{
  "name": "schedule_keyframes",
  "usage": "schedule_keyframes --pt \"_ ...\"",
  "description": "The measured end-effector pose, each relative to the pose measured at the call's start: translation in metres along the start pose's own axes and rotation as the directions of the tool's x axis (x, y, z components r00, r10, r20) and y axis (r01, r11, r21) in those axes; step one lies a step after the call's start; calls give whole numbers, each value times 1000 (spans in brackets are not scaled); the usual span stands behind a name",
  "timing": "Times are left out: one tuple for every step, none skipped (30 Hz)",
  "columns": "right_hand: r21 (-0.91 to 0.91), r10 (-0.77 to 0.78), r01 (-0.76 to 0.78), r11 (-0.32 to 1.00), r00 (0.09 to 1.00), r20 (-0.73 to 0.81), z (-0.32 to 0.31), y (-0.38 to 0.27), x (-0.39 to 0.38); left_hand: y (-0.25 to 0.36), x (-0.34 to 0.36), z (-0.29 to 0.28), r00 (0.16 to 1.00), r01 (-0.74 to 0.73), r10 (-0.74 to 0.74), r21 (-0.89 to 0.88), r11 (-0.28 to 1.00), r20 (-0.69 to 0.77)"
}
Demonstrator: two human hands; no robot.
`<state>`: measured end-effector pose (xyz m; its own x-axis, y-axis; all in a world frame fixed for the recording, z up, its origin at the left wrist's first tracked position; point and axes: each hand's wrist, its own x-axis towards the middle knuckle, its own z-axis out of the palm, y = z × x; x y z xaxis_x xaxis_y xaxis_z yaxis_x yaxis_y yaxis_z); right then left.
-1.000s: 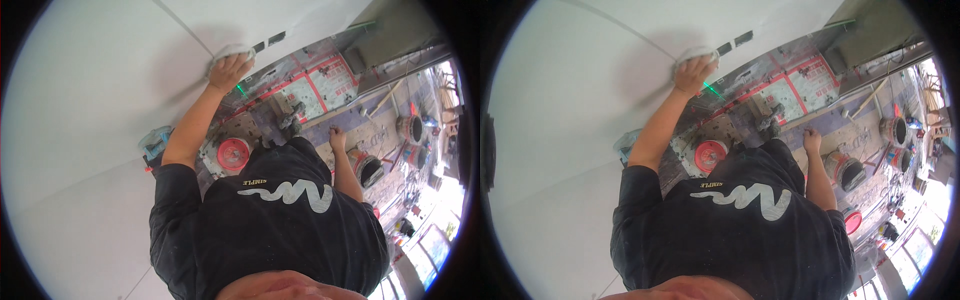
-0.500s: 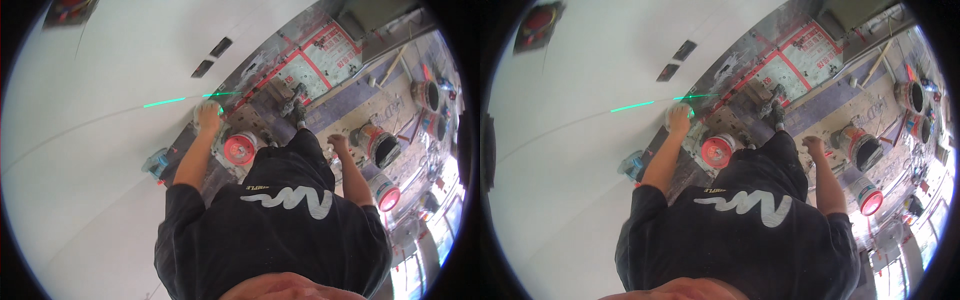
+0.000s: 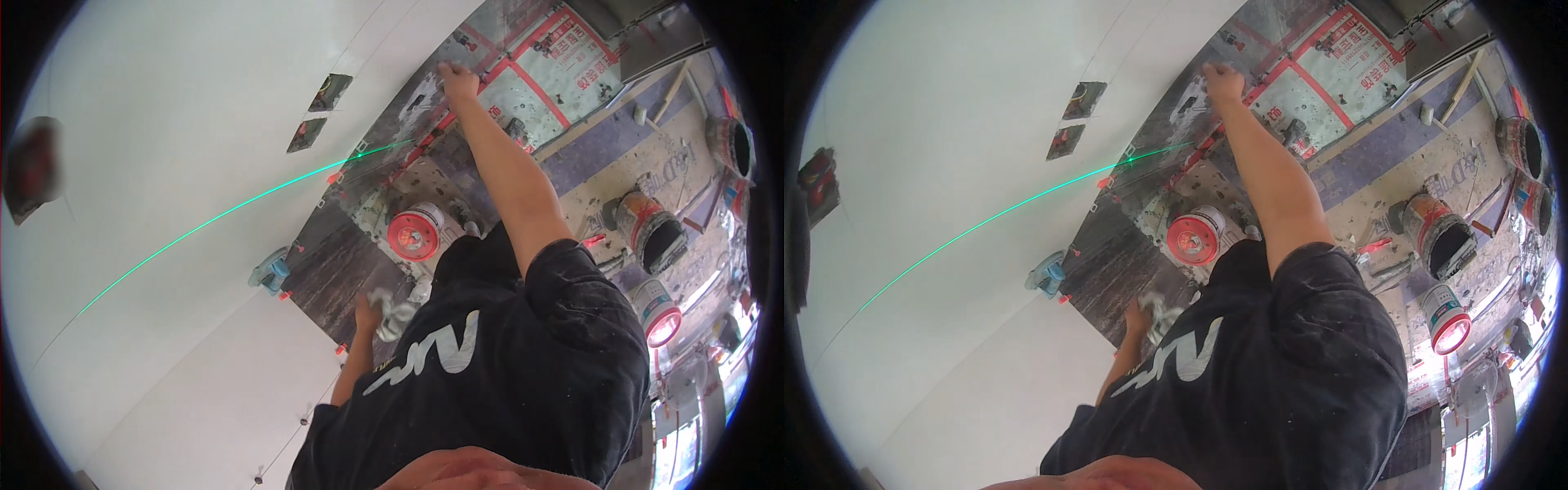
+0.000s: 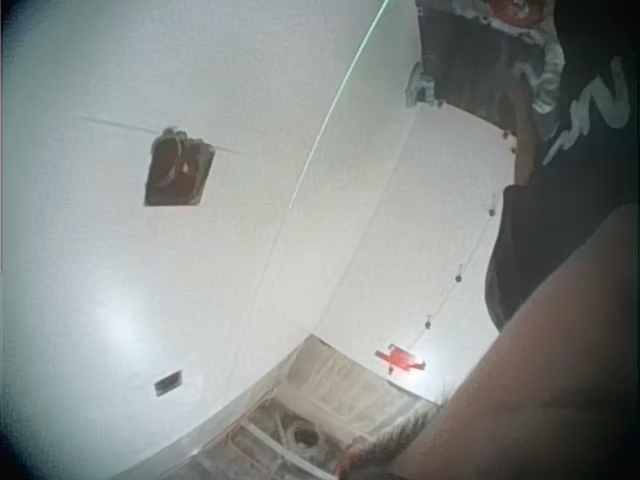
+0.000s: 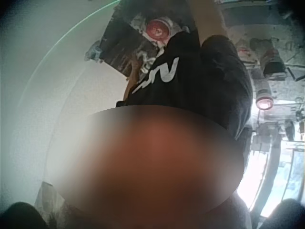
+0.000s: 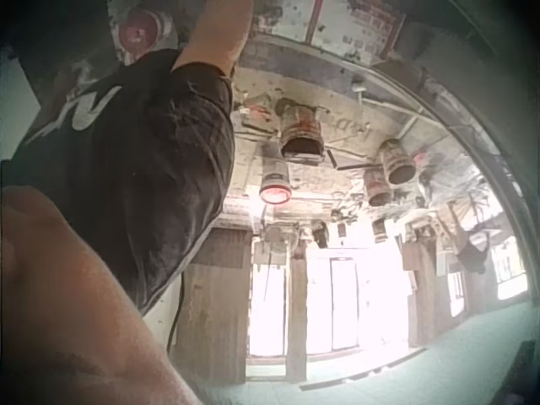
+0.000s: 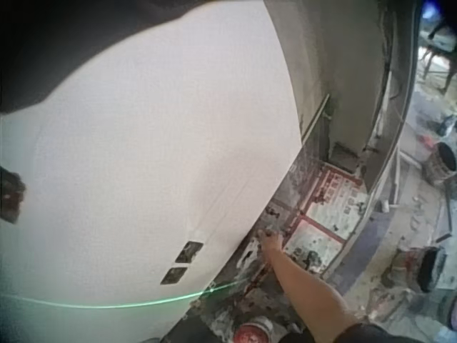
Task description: Installing large format wall tiles using a leveling system, spacers, and a rubber mallet.
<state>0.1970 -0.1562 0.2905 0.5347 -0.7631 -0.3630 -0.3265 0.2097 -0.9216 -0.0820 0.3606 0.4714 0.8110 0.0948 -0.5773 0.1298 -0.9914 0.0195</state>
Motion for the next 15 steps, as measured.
schedule_keyframes --pt "-4 1 -1 1000 1000 7 7 -5 6 -22 -17 8 998 29 -27 -33 999 56" --pt "184 69 -66 981 998 -10 12 -14 10 -41 -34 15 992 61 -53 -65 996 111" --pt "356 134 -114 927 991 -31 11 -17 17 -42 -49 21 996 36 -26 -105 994 91" --pt "346 128 -108 932 991 -38 9 -17 24 -41 -61 24 998 11 -1 -142 990 67" --pt "444 188 -156 883 982 -29 8 -17 29 -49 -69 24 998 12 -2 -144 989 68" --pt "534 242 -196 822 970 -16 8 -17 34 -58 -76 26 989 53 -26 -180 982 149" --pt "531 238 -194 825 971 -15 10 -16 36 -67 -82 30 972 99 -50 -211 972 228" --pt "528 213 -158 835 976 -46 13 -15 39 -75 -83 35 973 99 -48 -216 971 228" --pt "523 187 -121 844 979 -76 15 -15 40 -81 -81 39 962 159 -103 -213 964 254" --pt "522 184 -118 845 980 -76 19 -15 42 -87 -79 43 947 218 -156 -207 954 279" --pt "434 137 -58 899 979 -153 23 -15 43 -93 -76 45 948 216 -154 -209 954 279" --pt "327 78 4 945 968 -238 19 -11 46 -86 -64 46 957 177 -112 -231 957 267" --pt "319 76 5 948 968 -239 18 -12 42 -80 -58 45 964 150 -85 -250 957 252" --pt "112 -37 74 991 953 -301 19 -17 34 -69 -54 38 962 158 -92 -251 955 259" --pt "-101 -161 134 986 928 -337 19 -23 28 -55 -48 28 977 113 -58 -268 957 207"
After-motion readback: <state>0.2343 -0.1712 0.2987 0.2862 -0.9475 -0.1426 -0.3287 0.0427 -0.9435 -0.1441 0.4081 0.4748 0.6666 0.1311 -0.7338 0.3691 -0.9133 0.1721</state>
